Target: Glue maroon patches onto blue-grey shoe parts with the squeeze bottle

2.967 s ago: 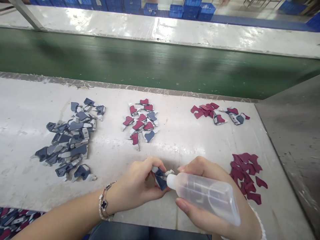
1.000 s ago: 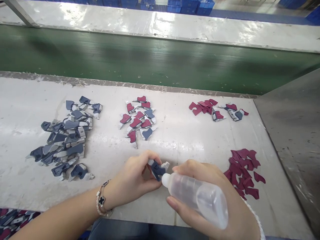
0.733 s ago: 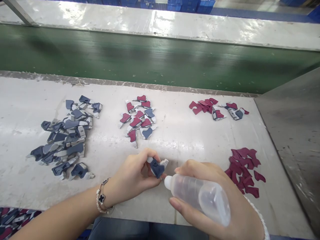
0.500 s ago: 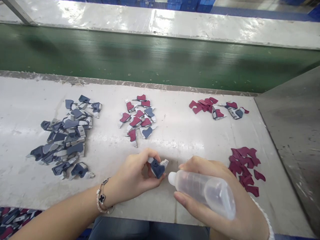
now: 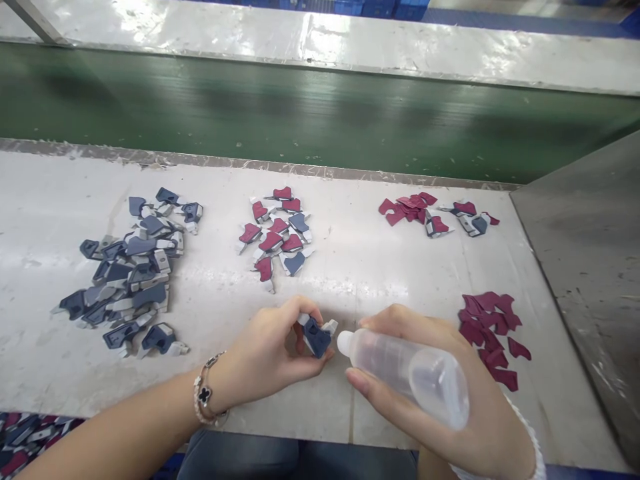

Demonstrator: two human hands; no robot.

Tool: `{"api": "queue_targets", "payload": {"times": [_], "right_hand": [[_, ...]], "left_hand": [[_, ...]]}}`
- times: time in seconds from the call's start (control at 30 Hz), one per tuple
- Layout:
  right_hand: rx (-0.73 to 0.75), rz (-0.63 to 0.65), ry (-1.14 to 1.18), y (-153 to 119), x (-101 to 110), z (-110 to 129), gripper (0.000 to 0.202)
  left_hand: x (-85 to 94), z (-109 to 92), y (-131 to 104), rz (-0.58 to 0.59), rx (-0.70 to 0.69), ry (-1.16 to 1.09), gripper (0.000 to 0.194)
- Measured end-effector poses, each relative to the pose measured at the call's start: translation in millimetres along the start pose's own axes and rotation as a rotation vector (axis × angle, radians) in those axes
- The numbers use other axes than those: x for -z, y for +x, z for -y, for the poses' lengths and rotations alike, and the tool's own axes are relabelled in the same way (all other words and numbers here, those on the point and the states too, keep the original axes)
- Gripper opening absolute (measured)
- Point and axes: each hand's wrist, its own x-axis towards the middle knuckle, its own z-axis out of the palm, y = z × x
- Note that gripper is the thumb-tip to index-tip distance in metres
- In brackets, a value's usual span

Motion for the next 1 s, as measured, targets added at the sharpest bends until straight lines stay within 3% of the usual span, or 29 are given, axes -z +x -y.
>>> {"api": "queue_targets", "payload": {"times": [0.37, 0.8, 1.0], "right_hand": [[-0.015, -0.004, 0.028, -3, 3, -2, 0.018], [0.016, 0.116, -0.001, -2, -3, 2, 0.018], [-0.024, 0.088, 0.096, 2, -4, 7, 0.018]], "left_hand": [[0.6, 1, 0, -0.007, 0.003, -0.023, 0.029], [0.5, 7, -3, -0.013, -0.007, -0.003, 0.031], [-2.7, 6, 0, 0.017, 0.004, 0.041, 0.033]]}}
